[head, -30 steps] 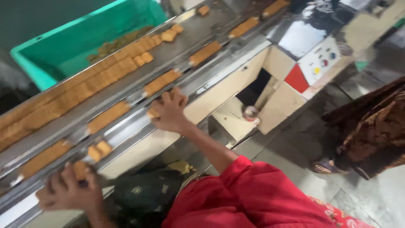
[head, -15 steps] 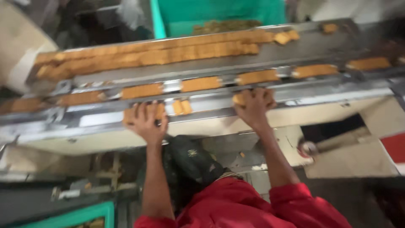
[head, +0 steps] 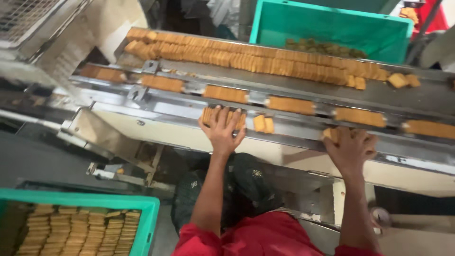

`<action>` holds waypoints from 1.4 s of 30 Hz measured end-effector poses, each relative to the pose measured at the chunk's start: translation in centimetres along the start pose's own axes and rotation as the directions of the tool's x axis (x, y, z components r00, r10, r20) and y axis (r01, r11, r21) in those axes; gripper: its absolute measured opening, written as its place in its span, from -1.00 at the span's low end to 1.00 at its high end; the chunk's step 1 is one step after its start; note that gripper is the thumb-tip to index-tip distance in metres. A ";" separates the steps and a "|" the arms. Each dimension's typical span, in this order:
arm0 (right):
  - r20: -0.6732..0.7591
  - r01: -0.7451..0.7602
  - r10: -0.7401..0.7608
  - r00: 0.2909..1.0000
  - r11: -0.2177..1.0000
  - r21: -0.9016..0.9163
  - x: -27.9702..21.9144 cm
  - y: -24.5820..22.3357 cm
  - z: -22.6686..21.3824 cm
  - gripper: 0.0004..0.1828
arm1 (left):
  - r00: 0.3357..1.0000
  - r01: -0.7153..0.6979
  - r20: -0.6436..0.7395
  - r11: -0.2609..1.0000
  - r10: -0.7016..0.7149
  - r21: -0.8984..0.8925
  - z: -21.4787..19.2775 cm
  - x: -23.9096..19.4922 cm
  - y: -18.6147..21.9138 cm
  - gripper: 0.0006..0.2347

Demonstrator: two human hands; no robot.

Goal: The person arranges rectangular biscuits on a moving conveyor belt by hand, aligning them into neat rows. They continuously pick up and place biscuits to maintain uniform spacing as the belt advances.

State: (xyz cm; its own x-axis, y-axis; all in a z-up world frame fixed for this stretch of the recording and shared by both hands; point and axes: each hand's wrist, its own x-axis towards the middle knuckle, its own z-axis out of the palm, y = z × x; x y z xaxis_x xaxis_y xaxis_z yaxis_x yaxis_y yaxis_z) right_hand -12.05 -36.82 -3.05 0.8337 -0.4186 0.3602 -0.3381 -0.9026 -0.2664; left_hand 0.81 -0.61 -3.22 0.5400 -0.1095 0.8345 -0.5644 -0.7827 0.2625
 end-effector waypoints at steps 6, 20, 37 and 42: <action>-0.009 -0.027 0.027 1.000 0.999 -0.032 0.1 1.0 1.4 -0.33 | 1.000 -0.009 -0.004 1.000 0.009 -0.024 -0.1 -0.2 -0.3 -0.57; -0.068 0.018 -0.023 0.997 0.997 -0.068 0.2 2.0 2.6 -0.41 | 0.999 0.003 0.045 0.999 -0.002 -0.035 0.2 -0.8 -0.8 -0.53; -0.072 -0.004 -0.001 0.997 0.998 -0.069 -0.3 0.9 1.8 -0.42 | 1.000 -0.014 0.020 1.000 0.014 -0.001 0.8 -0.8 -0.9 -0.54; -0.034 -0.012 0.011 0.999 0.999 -0.032 -0.3 1.0 2.0 -0.43 | 1.000 -0.003 0.022 1.000 0.003 0.021 1.2 -1.2 -1.1 -0.56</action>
State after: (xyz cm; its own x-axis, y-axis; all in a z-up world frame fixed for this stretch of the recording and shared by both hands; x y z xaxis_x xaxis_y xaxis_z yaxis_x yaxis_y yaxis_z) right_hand -11.78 -37.44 -5.18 0.8149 -0.4313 0.3871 -0.3614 -0.9004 -0.2423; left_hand 1.53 -0.30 -5.08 0.5517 -0.1249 0.8246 -0.5527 -0.7952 0.2493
